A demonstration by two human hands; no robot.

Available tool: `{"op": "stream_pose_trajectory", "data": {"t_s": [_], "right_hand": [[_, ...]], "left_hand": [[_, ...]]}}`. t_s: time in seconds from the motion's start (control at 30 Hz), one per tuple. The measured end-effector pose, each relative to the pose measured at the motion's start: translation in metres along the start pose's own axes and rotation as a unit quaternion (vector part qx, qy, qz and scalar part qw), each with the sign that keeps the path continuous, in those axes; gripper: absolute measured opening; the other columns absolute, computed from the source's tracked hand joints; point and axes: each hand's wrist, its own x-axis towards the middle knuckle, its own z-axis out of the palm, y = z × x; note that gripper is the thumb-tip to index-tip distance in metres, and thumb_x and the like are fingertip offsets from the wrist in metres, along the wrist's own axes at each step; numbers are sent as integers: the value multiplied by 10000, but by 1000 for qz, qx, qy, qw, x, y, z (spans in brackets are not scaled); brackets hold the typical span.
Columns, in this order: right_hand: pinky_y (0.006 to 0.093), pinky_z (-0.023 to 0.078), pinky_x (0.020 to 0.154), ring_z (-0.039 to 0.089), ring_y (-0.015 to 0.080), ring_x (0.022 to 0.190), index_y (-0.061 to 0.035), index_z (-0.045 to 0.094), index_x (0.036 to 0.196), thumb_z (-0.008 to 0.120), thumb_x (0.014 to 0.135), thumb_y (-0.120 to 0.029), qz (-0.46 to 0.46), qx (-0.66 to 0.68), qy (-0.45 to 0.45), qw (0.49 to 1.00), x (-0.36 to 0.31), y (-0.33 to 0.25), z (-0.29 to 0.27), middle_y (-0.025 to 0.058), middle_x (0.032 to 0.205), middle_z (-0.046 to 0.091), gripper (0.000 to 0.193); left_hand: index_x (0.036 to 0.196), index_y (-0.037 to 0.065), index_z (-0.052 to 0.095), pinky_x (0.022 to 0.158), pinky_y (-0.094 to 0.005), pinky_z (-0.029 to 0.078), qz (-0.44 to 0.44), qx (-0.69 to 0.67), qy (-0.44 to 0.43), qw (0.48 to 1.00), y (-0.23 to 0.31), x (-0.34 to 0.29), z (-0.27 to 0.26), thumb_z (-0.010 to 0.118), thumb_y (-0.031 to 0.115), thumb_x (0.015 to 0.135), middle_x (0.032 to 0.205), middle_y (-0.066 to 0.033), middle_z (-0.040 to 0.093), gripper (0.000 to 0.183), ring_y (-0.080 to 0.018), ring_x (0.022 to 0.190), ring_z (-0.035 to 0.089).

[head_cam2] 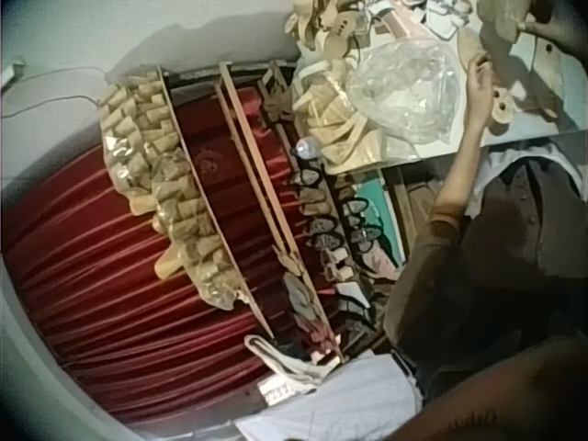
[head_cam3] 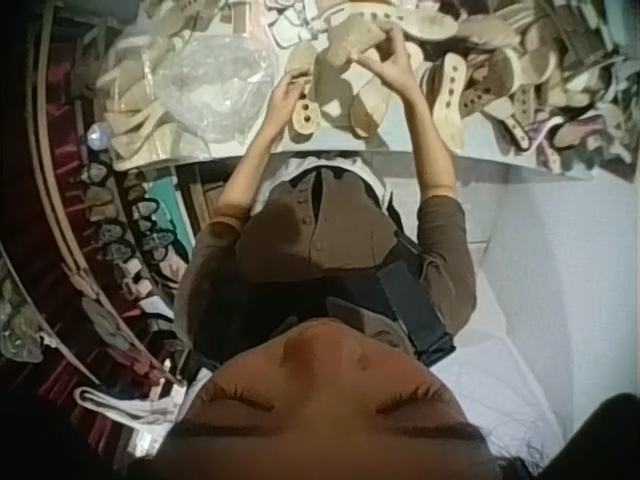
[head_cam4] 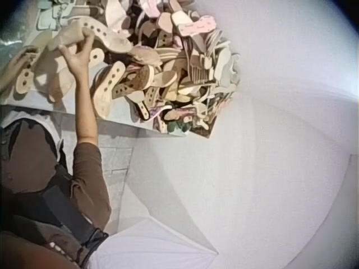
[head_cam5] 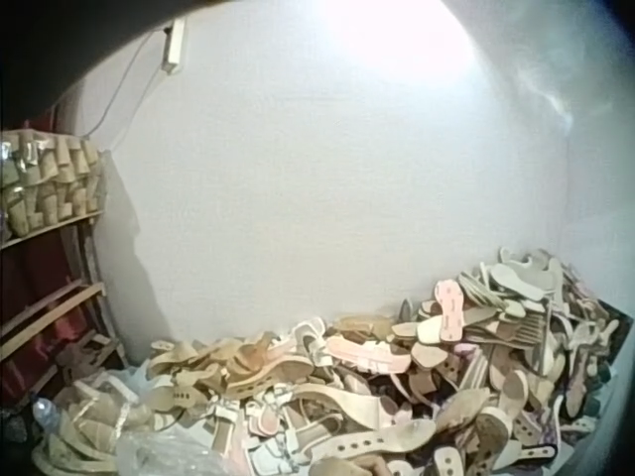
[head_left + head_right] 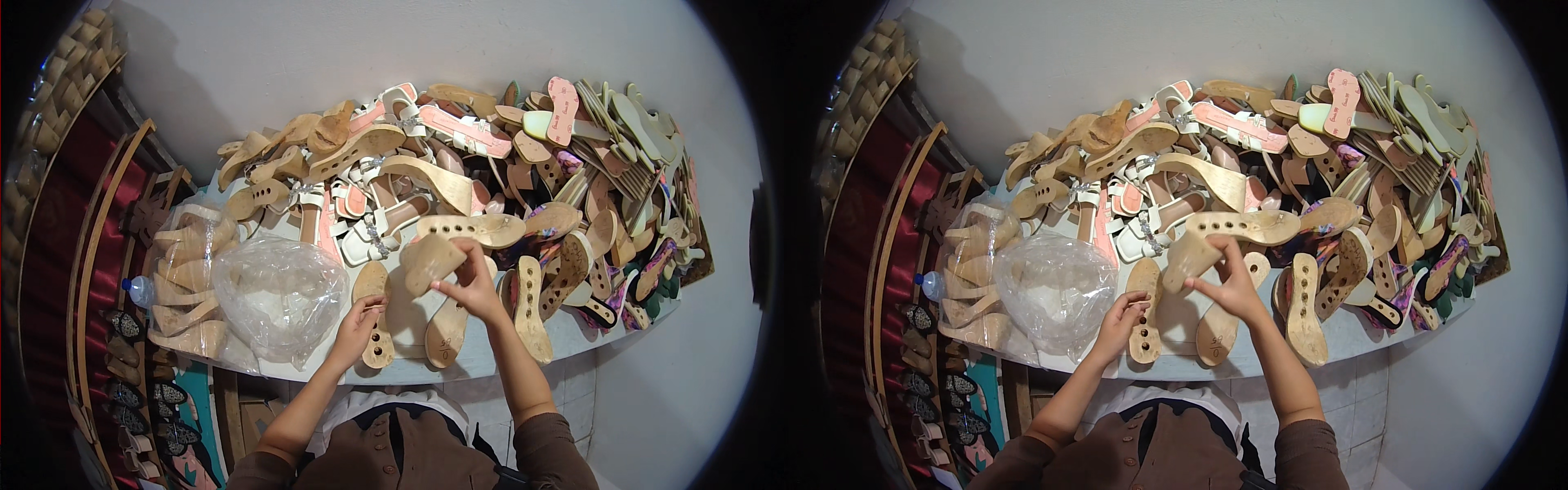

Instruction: The person is sorting and organizing wooden shoe lasts and placing some of them into a clear plastic bag on a work table.

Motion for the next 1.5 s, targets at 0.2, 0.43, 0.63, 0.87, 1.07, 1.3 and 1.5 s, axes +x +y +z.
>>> {"op": "stream_pose_trajectory", "data": {"t_s": [0.2,0.43,0.63,0.87,1.07,1.3,1.5], "right_hand": [[420,332,939,440,328,1038,-43,468,1076,755,646,-100,-183,-193,-148,953,-26,-10,32,131,1079,485,520],[525,250,1028,412,334,1087,-37,472,1075,684,667,-59,-213,-232,-313,896,-50,5,62,117,1062,481,460],[590,208,1030,407,337,1079,-43,444,1027,645,651,-29,-191,-198,-369,888,-55,17,66,113,1034,463,427],[590,247,1011,429,335,1050,-56,451,1020,635,637,-48,-236,-225,-369,871,-54,22,64,117,1036,472,425],[514,361,947,468,329,978,-55,504,1010,716,590,-128,-289,-335,-221,869,-42,9,68,100,1015,511,476],[469,336,963,452,302,1060,-153,421,1283,728,613,-287,-252,-481,-286,789,-16,-26,65,73,1190,458,749],[417,427,859,527,346,1005,-152,225,1394,719,613,-300,-10,-414,-343,843,-3,-29,43,168,1130,519,936]], "left_hand": [[1233,3,435,913,-293,398,-23,-46,25,998,10,2,-17,368,217,956,1179,-99,520,356,-164,1077,508],[1373,16,251,1022,-305,274,-52,-109,33,992,1,-15,-9,415,268,940,1375,-148,321,527,-214,1249,341],[1409,0,86,1060,-295,175,-34,-143,42,988,-8,-28,-1,440,148,888,1446,-148,147,647,-212,1323,182],[1413,9,60,1067,-298,156,-23,-149,39,988,-17,-26,0,383,118,887,1459,-142,108,627,-214,1334,155],[1402,3,107,1064,-332,180,95,-53,5,994,-3,-35,3,394,247,924,1424,-159,204,608,-225,1318,201],[1251,-13,384,954,-313,349,39,-66,-118,990,28,-13,-36,615,298,732,1166,-117,487,648,-185,1096,461],[1277,25,362,951,-308,343,-13,-38,-234,971,49,12,-60,549,324,764,1199,-98,462,623,-181,1124,432]]}}
